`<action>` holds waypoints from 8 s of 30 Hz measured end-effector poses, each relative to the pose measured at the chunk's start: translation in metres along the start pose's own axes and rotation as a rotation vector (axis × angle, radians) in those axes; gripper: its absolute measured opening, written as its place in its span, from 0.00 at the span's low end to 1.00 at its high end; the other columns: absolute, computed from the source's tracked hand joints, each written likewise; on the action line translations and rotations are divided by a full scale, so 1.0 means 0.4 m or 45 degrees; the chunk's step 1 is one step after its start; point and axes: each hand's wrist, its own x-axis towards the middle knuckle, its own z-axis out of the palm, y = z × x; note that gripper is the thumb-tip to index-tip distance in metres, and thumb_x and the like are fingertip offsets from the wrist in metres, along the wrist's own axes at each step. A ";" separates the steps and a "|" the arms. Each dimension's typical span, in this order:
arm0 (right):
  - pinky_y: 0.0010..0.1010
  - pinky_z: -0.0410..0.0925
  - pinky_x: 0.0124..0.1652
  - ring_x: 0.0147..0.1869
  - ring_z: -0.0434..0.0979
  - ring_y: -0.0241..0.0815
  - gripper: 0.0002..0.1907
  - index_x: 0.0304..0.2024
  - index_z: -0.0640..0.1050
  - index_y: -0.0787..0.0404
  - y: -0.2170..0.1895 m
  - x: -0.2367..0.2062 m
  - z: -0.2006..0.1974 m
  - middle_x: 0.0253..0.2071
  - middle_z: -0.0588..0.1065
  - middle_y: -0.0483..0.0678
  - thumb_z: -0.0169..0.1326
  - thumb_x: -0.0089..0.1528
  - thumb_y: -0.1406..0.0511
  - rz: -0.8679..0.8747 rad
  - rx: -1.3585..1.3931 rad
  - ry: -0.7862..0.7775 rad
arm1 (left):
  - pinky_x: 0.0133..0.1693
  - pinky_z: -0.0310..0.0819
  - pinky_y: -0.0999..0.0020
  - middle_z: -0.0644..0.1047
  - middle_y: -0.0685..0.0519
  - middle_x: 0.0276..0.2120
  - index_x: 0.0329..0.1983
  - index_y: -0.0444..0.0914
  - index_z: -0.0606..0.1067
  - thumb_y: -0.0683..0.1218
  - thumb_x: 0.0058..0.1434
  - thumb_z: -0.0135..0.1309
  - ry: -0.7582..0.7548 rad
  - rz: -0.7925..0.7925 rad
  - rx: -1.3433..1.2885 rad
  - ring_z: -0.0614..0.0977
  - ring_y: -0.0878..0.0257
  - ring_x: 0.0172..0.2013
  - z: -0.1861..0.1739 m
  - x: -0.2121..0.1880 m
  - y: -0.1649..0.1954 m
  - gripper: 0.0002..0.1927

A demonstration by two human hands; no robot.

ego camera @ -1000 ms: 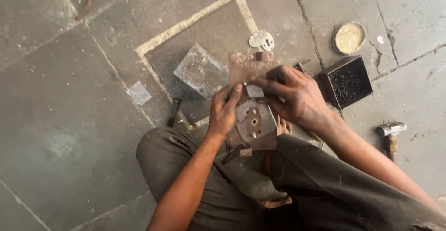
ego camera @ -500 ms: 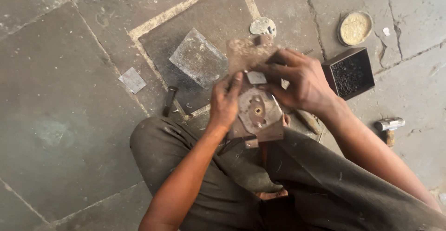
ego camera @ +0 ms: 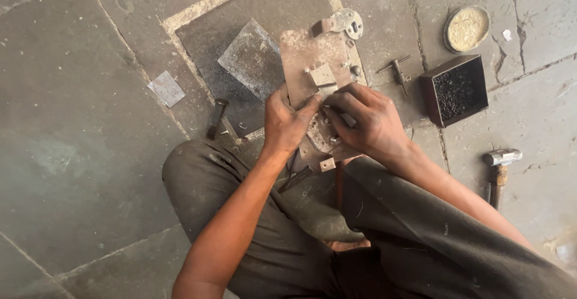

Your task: The person fits metal components together, tests internal mechanism alignment, and secures the assembly by manually striking elements using a hammer.

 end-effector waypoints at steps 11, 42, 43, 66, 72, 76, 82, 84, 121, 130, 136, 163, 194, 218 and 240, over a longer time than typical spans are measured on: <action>0.37 0.72 0.38 0.39 0.79 0.48 0.09 0.43 0.79 0.63 -0.006 0.010 0.001 0.38 0.76 0.50 0.65 0.61 0.70 0.065 0.120 -0.049 | 0.46 0.77 0.71 0.83 0.48 0.40 0.48 0.33 0.77 0.45 0.61 0.63 0.116 -0.044 0.117 0.86 0.65 0.39 -0.012 -0.002 -0.006 0.15; 0.34 0.76 0.41 0.45 0.81 0.44 0.28 0.59 0.78 0.61 -0.049 0.098 -0.090 0.49 0.74 0.50 0.69 0.57 0.63 0.053 0.070 0.011 | 0.36 0.67 0.69 0.75 0.58 0.29 0.39 0.34 0.79 0.56 0.69 0.52 -0.037 0.175 -0.140 0.72 0.69 0.31 -0.068 0.009 0.025 0.19; 0.33 0.76 0.39 0.42 0.81 0.41 0.28 0.58 0.79 0.59 -0.044 0.108 -0.093 0.48 0.74 0.49 0.69 0.56 0.62 0.053 0.063 -0.048 | 0.33 0.62 0.69 0.70 0.60 0.25 0.36 0.36 0.78 0.58 0.70 0.51 -0.042 0.199 -0.041 0.67 0.70 0.28 -0.067 0.009 0.018 0.21; 0.36 0.75 0.42 0.48 0.79 0.45 0.29 0.58 0.79 0.57 -0.003 0.056 -0.110 0.49 0.75 0.51 0.70 0.56 0.59 0.056 0.006 0.023 | 0.34 0.59 0.72 0.68 0.62 0.25 0.37 0.38 0.78 0.60 0.72 0.48 -0.014 0.253 -0.122 0.66 0.71 0.29 -0.098 0.004 0.030 0.21; 0.32 0.76 0.38 0.42 0.79 0.40 0.23 0.55 0.81 0.53 -0.002 0.074 -0.086 0.46 0.75 0.47 0.70 0.58 0.60 0.004 0.000 -0.023 | 0.24 0.51 0.69 0.60 0.64 0.18 0.28 0.40 0.74 0.62 0.72 0.47 0.016 0.181 0.112 0.58 0.70 0.20 -0.097 0.011 -0.002 0.25; 0.30 0.75 0.37 0.42 0.79 0.40 0.21 0.53 0.82 0.52 -0.002 0.092 -0.070 0.44 0.75 0.46 0.68 0.58 0.60 -0.090 -0.055 -0.083 | 0.25 0.55 0.67 0.62 0.64 0.19 0.30 0.42 0.76 0.64 0.72 0.47 -0.124 0.283 0.110 0.60 0.71 0.20 -0.096 0.009 -0.012 0.25; 0.29 0.75 0.34 0.38 0.79 0.39 0.18 0.51 0.83 0.56 -0.013 0.105 -0.063 0.42 0.76 0.47 0.69 0.60 0.59 -0.163 -0.085 -0.012 | 0.22 0.49 0.67 0.59 0.64 0.17 0.24 0.42 0.71 0.66 0.70 0.46 -0.044 0.258 0.070 0.56 0.70 0.18 -0.108 0.017 0.000 0.28; 0.30 0.74 0.32 0.36 0.78 0.39 0.18 0.50 0.83 0.58 -0.014 0.101 -0.065 0.40 0.76 0.47 0.69 0.61 0.59 -0.099 -0.053 0.031 | 0.23 0.50 0.68 0.59 0.64 0.17 0.25 0.42 0.73 0.66 0.70 0.45 0.010 0.266 0.094 0.58 0.70 0.18 -0.119 0.012 0.004 0.27; 0.33 0.76 0.36 0.38 0.83 0.44 0.12 0.46 0.81 0.61 -0.077 0.072 0.003 0.42 0.78 0.49 0.64 0.59 0.69 0.163 0.263 -0.019 | 0.40 0.82 0.63 0.83 0.47 0.38 0.45 0.35 0.78 0.49 0.57 0.62 0.150 0.057 0.006 0.85 0.62 0.36 -0.074 0.012 0.034 0.17; 0.41 0.72 0.34 0.36 0.78 0.52 0.09 0.41 0.79 0.61 -0.068 0.059 0.049 0.35 0.75 0.51 0.64 0.58 0.70 -0.024 -0.018 0.092 | 0.38 0.83 0.64 0.84 0.46 0.36 0.43 0.34 0.80 0.50 0.57 0.65 0.187 0.146 0.273 0.87 0.59 0.33 -0.074 0.003 0.042 0.16; 0.38 0.73 0.35 0.37 0.81 0.50 0.22 0.51 0.78 0.61 -0.023 0.046 0.036 0.37 0.78 0.51 0.66 0.55 0.67 0.180 -0.023 0.101 | 0.37 0.77 0.60 0.81 0.48 0.31 0.39 0.33 0.81 0.59 0.59 0.65 0.310 0.214 0.257 0.83 0.59 0.31 -0.116 0.013 0.052 0.23; 0.43 0.72 0.54 0.57 0.77 0.54 0.18 0.54 0.80 0.57 0.074 -0.474 0.002 0.53 0.77 0.51 0.61 0.61 0.65 0.472 -0.395 0.491 | 0.39 0.79 0.49 0.83 0.40 0.35 0.35 0.37 0.82 0.42 0.58 0.56 -0.149 0.199 1.768 0.85 0.45 0.38 -0.017 -0.281 -0.253 0.06; 0.33 0.76 0.54 0.52 0.82 0.37 0.14 0.50 0.82 0.59 0.126 -0.384 -0.158 0.47 0.83 0.45 0.63 0.63 0.62 0.754 0.831 0.784 | 0.54 0.73 0.60 0.84 0.43 0.44 0.52 0.28 0.80 0.54 0.64 0.59 -0.670 -0.074 1.028 0.82 0.55 0.48 0.132 -0.004 -0.003 0.25; 0.29 0.75 0.41 0.40 0.79 0.37 0.13 0.51 0.79 0.69 0.177 -0.596 -0.074 0.41 0.80 0.49 0.58 0.69 0.65 1.124 1.050 0.758 | 0.47 0.78 0.62 0.84 0.48 0.42 0.46 0.34 0.80 0.47 0.63 0.63 0.625 0.506 0.949 0.85 0.58 0.42 -0.351 -0.134 0.041 0.14; 0.27 0.67 0.29 0.30 0.75 0.36 0.15 0.50 0.81 0.70 0.241 -0.344 0.115 0.33 0.80 0.55 0.61 0.64 0.65 1.090 0.890 0.351 | 0.52 0.79 0.58 0.79 0.55 0.51 0.60 0.45 0.74 0.54 0.56 0.56 1.299 0.148 -1.342 0.81 0.59 0.50 -0.916 -0.453 -0.115 0.26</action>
